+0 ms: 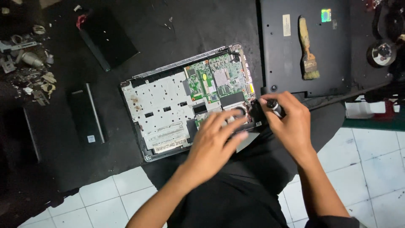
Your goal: Installing a cooling fan into a laptop chassis, securing it with screws, and routing the internal wiring.
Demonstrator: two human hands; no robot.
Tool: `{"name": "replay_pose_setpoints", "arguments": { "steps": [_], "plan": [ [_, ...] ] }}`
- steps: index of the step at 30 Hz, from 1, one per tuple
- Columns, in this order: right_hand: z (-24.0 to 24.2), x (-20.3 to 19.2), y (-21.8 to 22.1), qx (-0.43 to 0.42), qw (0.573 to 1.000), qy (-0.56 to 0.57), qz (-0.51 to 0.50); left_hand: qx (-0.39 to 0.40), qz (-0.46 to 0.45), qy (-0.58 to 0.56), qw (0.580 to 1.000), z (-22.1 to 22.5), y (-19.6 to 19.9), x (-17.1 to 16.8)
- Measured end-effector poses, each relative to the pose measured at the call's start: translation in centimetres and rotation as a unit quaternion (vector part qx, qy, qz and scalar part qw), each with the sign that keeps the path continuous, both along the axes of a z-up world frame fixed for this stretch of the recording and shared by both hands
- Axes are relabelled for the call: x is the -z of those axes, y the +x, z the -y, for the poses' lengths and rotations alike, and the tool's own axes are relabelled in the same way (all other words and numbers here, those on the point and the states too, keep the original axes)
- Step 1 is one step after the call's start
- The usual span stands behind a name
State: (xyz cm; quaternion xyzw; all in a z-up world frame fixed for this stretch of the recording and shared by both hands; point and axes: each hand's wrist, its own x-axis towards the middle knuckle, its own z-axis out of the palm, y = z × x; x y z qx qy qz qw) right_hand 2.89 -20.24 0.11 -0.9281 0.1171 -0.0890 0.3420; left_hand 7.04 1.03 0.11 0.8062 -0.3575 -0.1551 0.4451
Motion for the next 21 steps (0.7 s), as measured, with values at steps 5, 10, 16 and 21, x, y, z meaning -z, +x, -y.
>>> {"name": "replay_pose_setpoints", "arguments": {
  "steps": [5,10,16,21],
  "plan": [
    [-0.9,0.4,0.6,-0.001,0.999,0.039,0.014,-0.022,0.03,0.02,0.999,1.2,2.1,0.8],
    [-1.0,1.4,0.9,0.008,1.0,0.016,-0.004,-0.009,0.042,0.048,0.998,1.6,2.5,0.2],
    [-1.5,1.0,1.7,0.006,0.999,0.036,-0.011,-0.009,0.032,0.066,0.997,1.8,2.4,0.4],
    [-1.6,0.9,1.6,0.004,0.999,0.049,0.001,-0.014,0.027,0.071,0.997,1.9,2.3,0.5]
  ]
}}
